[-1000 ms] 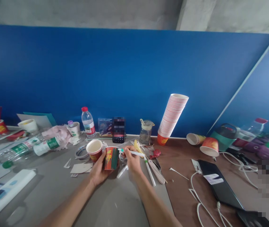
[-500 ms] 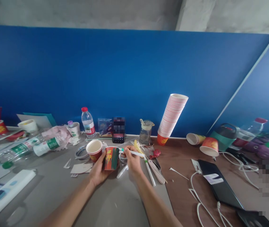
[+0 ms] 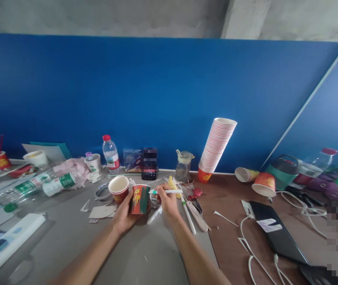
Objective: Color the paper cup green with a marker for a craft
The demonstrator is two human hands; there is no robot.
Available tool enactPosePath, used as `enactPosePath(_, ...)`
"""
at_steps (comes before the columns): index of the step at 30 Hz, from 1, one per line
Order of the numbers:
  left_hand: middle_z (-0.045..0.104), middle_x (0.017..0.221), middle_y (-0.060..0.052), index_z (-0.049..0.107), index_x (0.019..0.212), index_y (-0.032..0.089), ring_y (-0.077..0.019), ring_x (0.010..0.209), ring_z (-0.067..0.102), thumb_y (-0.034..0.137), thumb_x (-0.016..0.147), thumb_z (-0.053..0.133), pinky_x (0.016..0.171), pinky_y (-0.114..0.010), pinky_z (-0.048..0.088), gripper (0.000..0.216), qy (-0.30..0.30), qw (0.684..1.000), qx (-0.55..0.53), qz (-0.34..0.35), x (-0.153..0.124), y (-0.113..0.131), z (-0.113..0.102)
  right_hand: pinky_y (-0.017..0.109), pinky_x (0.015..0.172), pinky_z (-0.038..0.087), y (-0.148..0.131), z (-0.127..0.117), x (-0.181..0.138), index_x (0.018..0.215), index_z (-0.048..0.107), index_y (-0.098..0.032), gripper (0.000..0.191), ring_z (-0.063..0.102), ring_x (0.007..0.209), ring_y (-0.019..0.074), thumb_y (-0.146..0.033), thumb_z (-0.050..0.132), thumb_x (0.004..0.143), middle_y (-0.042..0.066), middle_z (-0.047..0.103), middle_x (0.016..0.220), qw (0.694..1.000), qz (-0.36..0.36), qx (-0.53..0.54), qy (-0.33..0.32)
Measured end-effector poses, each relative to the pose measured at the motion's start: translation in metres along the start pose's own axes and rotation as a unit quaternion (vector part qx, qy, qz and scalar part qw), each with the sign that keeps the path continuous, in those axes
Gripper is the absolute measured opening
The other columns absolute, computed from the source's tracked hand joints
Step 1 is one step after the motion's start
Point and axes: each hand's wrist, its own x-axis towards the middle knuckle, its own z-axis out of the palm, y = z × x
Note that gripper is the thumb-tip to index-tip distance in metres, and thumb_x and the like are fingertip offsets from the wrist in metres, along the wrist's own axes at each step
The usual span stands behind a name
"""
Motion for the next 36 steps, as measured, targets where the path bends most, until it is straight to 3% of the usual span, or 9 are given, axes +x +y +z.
enactPosePath(5,0.071,0.080,-0.008,0.060,0.103,0.010,-0.0171,0.065,0.066,0.042,0.084,0.056,0.071,-0.032,0.056,0.038,0.003,1.000,0.010,0.009,0.000,0.000,0.000,0.023,0.048,0.037,-0.004,0.003,-0.002,0.067,0.059,-0.019,0.027,0.047,0.049,0.0113,-0.045,0.066,0.071,-0.003,0.054,0.054,0.999,-0.034,0.006,-0.015)
enactPosePath(14,0.072,0.084,-0.010,0.061,0.103,0.010,-0.0207,0.075,0.068,0.040,0.085,0.056,0.074,-0.033,0.055,0.036,0.005,1.000,0.023,0.013,0.002,-0.001,-0.001,0.023,0.048,0.035,-0.004,0.001,-0.002,0.066,0.059,-0.019,0.026,0.046,0.048,0.0109,-0.043,0.065,0.073,-0.003,0.054,0.053,0.998,-0.030,-0.017,-0.043)
enactPosePath(25,0.072,0.082,-0.008,0.060,0.106,0.011,-0.0172,0.065,0.066,0.039,0.086,0.056,0.067,-0.029,0.055,0.035,0.004,0.999,0.030,0.011,0.001,-0.001,0.000,0.022,0.049,0.035,-0.005,-0.001,-0.001,0.066,0.059,-0.019,0.024,0.046,0.050,0.0102,-0.041,0.065,0.075,-0.003,0.054,0.055,0.997,-0.048,-0.013,-0.053)
enactPosePath(32,0.072,0.080,-0.009,0.060,0.104,0.009,-0.0174,0.065,0.067,0.038,0.086,0.055,0.067,-0.029,0.055,0.034,0.004,1.000,0.023,0.008,-0.001,-0.001,0.002,0.022,0.047,0.034,-0.010,0.000,-0.002,0.064,0.059,-0.019,0.025,0.045,0.048,0.0103,-0.042,0.066,0.071,-0.003,0.052,0.052,0.999,-0.027,-0.016,-0.034)
enactPosePath(36,0.072,0.082,-0.010,0.059,0.109,0.008,-0.0194,0.069,0.068,0.039,0.086,0.055,0.068,-0.030,0.055,0.039,0.003,1.000,0.021,0.005,-0.003,0.000,0.004,0.022,0.044,0.031,-0.011,-0.001,-0.003,0.058,0.058,-0.019,0.027,0.042,0.045,0.0099,-0.042,0.068,0.068,-0.004,0.049,0.048,0.997,0.026,-0.032,-0.071)
